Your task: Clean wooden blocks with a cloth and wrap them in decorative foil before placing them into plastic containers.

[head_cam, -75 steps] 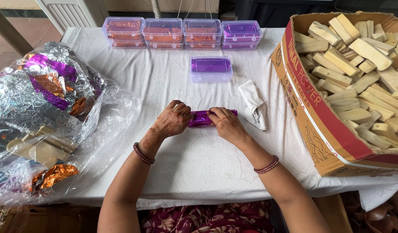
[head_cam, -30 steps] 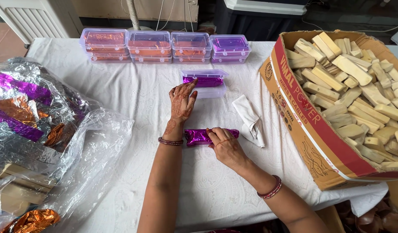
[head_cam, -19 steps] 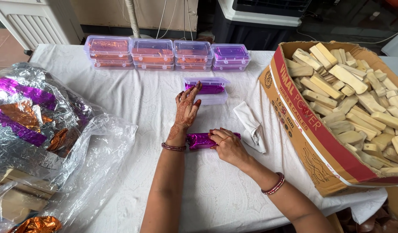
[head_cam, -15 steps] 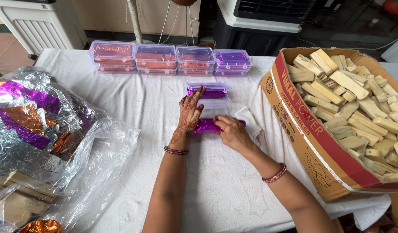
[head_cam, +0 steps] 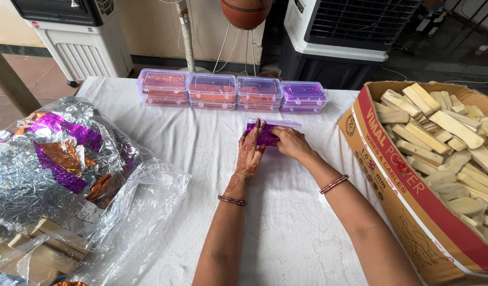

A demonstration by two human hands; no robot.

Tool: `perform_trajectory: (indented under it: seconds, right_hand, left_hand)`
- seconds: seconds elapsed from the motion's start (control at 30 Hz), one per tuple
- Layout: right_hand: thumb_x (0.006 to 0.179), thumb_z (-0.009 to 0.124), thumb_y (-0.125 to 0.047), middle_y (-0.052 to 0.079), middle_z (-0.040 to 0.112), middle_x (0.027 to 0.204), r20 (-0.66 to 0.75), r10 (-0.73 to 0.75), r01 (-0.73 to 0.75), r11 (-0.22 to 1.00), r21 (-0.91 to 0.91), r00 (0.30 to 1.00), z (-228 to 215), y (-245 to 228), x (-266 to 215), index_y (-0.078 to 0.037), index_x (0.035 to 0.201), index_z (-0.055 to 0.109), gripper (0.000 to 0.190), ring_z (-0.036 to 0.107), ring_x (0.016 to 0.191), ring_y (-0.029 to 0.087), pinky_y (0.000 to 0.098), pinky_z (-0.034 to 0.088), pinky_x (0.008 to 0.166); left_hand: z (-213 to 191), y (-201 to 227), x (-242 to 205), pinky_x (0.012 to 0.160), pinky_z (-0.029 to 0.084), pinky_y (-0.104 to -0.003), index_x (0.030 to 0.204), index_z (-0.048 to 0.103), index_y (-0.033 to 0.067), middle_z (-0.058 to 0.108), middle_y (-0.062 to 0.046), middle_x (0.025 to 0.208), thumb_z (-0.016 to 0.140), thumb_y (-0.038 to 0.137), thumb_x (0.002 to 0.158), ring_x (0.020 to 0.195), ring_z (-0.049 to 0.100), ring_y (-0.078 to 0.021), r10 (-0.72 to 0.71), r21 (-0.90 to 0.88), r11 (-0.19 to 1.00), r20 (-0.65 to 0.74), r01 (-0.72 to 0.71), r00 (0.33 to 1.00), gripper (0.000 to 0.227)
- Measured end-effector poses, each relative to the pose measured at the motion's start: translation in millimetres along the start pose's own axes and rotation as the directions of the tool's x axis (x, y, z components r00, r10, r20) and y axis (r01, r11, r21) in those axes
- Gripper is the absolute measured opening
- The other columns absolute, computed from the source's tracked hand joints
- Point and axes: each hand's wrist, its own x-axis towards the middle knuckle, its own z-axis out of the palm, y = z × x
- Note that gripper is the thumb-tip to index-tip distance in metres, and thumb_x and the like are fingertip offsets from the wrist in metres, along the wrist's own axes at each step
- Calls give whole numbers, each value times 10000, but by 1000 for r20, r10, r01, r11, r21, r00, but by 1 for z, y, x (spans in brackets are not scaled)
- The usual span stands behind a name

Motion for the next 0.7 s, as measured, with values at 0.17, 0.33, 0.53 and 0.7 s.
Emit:
perform_trajectory:
  seconds: [0.17, 0.33, 0.53, 0.7]
  right_hand:
    - [832, 746, -121, 140, 721, 1219, 183, 19, -22, 1000, 18, 983, 5, 23, 30, -74, 1242, 706, 415, 680, 1137, 303, 414, 528, 999]
    - [807, 807, -218, 107, 699, 1210, 337, 18, -40, 997, 59, 941, 9, 38, 52, -65, 1196, 717, 428, 651, 1131, 274, 401, 508, 985]
    - [856, 747, -264, 112, 760, 1194, 594, 157, -237, 970, 59, 789, 19, 48, 68, -146, 1299, 695, 462, 703, 1086, 258, 392, 517, 959]
    - [814, 786, -262, 112, 722, 1232, 563, 104, -237, 957, 168, 820, 26, 54, 65, -150, 1327, 593, 560, 673, 1111, 241, 396, 520, 963]
  left_hand:
    - [7, -22, -6, 1266, 161, -510, 1569, 310, 156, 493, -29, 1573, 511, 282, 906, 1486, 422, -247, 23, 36, 999, -120, -19, 993, 704]
    - [9, -26, -8, 1240, 172, -529, 1427, 443, 88, 593, -97, 1393, 572, 289, 841, 1366, 513, -253, -15, 162, 986, -147, 38, 989, 632]
    - [13, -33, -9, 1226, 140, -558, 1438, 441, 72, 621, -111, 1326, 592, 281, 858, 1323, 528, -265, -55, 261, 962, -79, 74, 995, 635]
    - [11, -24, -7, 1222, 136, -570, 1382, 474, 72, 635, -113, 1276, 591, 324, 877, 1289, 541, -259, -133, 343, 930, -22, 132, 991, 577]
